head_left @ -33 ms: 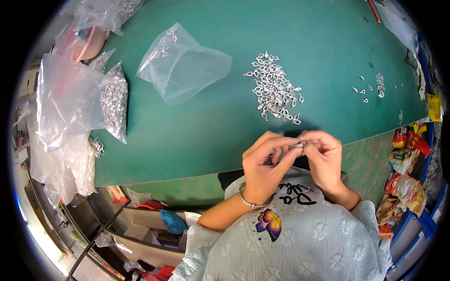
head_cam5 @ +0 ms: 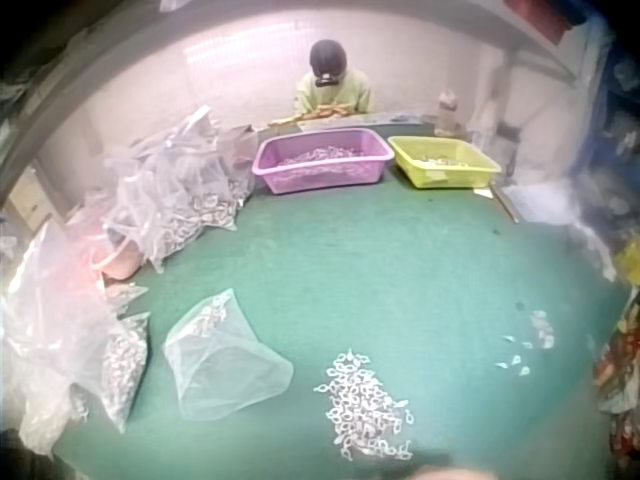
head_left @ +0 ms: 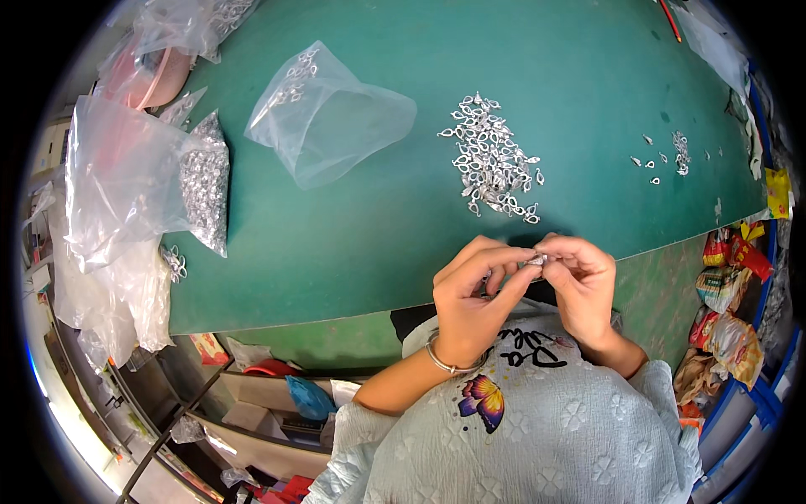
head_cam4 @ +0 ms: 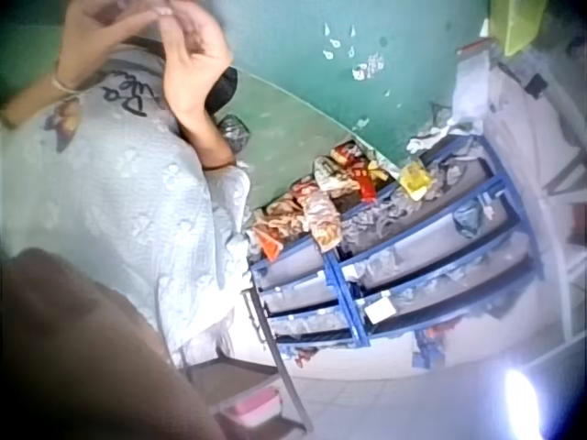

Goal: The person sits at a green workbench and repeatedly picks up small silver metal loops and jump rings. They use their fingers to open and close the rings, linking them together into small chains or clusters. The person occasionally places the assembled pieces into a purple plastic tray or a clear plastic bag on the table.

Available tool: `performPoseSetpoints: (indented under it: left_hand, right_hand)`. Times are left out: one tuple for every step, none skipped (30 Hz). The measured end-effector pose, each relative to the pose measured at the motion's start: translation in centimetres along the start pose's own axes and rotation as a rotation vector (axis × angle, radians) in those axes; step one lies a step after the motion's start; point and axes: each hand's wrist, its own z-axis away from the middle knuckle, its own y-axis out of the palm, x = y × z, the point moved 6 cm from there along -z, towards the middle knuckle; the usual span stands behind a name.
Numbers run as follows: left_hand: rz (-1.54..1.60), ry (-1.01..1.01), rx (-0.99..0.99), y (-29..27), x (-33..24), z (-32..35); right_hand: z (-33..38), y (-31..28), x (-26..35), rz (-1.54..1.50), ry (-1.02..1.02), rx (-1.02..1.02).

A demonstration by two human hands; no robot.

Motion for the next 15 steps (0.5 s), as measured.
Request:
performPoseSetpoints:
  left_hand:
    - [0.004,0.000,0.008,-0.1,0.0,0.0]
    - [0.009,0.001,0.015,-0.1,-0.1,0.0]
    - [0.011,-0.001,0.025,-0.2,-0.3,0.0]
    - [0.013,-0.002,0.035,-0.2,-0.5,0.0]
    - [0.015,-0.004,0.046,-0.1,-0.7,0.0]
    - [0.027,-0.003,0.051,0.0,-0.8,0.0]
    - [0.040,-0.001,0.055,0.0,-0.9,0.0]
    - [0.053,0.000,0.060,0.1,-1.0,0.0]
    - [0.042,0.000,0.071,0.1,-1.1,0.0]
    - [0.031,0.000,0.081,0.0,-1.3,0.0]
    - [0.019,0.000,0.091,0.0,-1.3,0.1]
    - [0.027,0.006,0.084,0.0,-1.3,0.0]
    - [0.035,0.012,0.077,0.1,-1.3,0.0]
    - [0.044,0.017,0.070,0.1,-1.3,0.0]
    - [0.062,0.006,0.069,0.1,-1.3,0.0]
  right_hand:
    - [0.0,0.1,0.5,0.068,-0.064,0.004]
    - [0.0,0.2,0.7,0.099,-0.099,0.036]
    - [0.0,0.1,0.9,0.129,-0.134,0.069]
    - [0.0,0.2,1.0,0.160,-0.169,0.101]
    - [0.0,0.2,1.2,0.183,-0.178,0.097]
    - [0.0,0.2,1.4,0.205,-0.188,0.093]
    - [0.0,0.2,1.6,0.228,-0.197,0.089]
    - [0.1,0.3,1.9,0.239,-0.223,0.098]
    - [0.0,0.5,2.1,0.250,-0.250,0.108]
    - [0.0,0.6,2.3,0.261,-0.276,0.118]
    - [0.0,0.6,2.3,0.264,-0.281,0.120]
    - [0.0,0.6,2.3,0.267,-0.287,0.123]
    - [0.0,0.6,2.4,0.269,-0.291,0.126]
    - [0.0,0.6,2.4,0.265,-0.289,0.126]
    - [0.0,0.6,2.4,0.260,-0.286,0.126]
